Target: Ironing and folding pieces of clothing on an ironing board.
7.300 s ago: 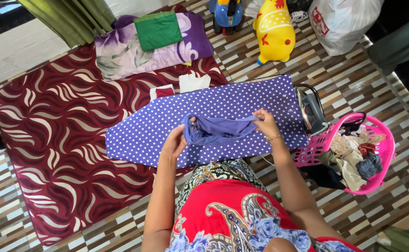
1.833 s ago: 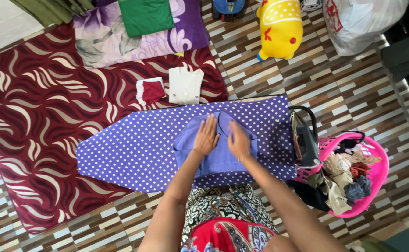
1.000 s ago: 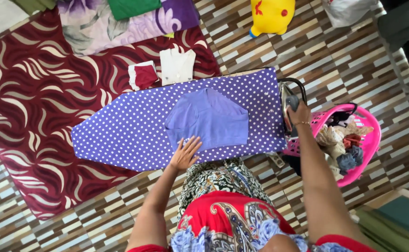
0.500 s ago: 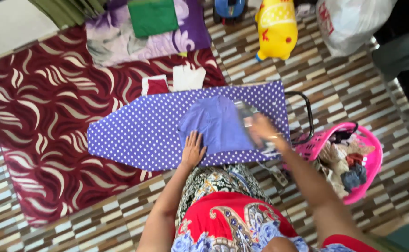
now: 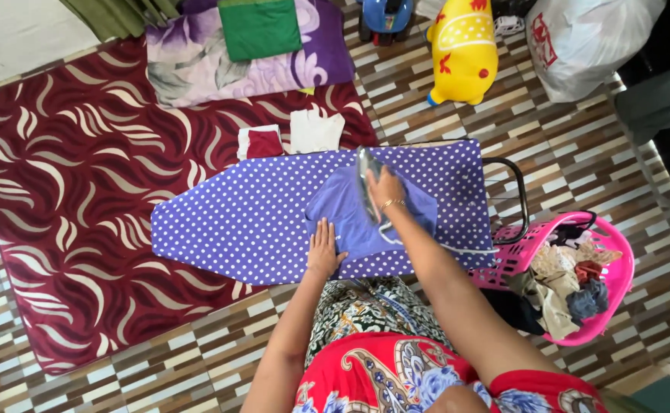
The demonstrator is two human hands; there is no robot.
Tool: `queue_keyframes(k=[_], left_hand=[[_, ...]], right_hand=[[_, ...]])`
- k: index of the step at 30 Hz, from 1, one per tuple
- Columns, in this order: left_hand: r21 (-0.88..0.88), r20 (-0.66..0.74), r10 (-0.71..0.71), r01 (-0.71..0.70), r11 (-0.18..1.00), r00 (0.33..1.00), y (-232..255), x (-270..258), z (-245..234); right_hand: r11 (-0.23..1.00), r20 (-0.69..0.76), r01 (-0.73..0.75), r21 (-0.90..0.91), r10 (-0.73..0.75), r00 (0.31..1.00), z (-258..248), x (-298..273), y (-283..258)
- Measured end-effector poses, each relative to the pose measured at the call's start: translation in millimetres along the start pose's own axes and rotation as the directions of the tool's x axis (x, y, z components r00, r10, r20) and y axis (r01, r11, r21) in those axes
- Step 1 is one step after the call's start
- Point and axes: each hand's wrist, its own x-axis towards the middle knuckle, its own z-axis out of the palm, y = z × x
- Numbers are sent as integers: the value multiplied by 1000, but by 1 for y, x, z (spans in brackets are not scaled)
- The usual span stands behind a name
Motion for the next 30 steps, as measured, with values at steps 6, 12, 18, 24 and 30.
queue_keyframes(k=[6,12,18,24,30], left_hand=[[29,9,1,-1,1000,1000,4,-3,-5],[62,15,9,-10,998,1000,3,-3,0],[50,5,18,-18,999,1000,3,-3,2],[59,9,31,-32,998,999,1,0,-1],[57,-36,43,-41,998,998,1,-3,1]], right_hand=[[999,6,-18,-48,19,1000,-33,-4,10],[996,-44,-91,-14,90,995,-47,11,76],[1000,0,5,-3,-5,1000,-93,-43,89],[997,472,1,-80,37,881,-76,-140,37],[959,413,84,-270,36,910,-69,-120,62]])
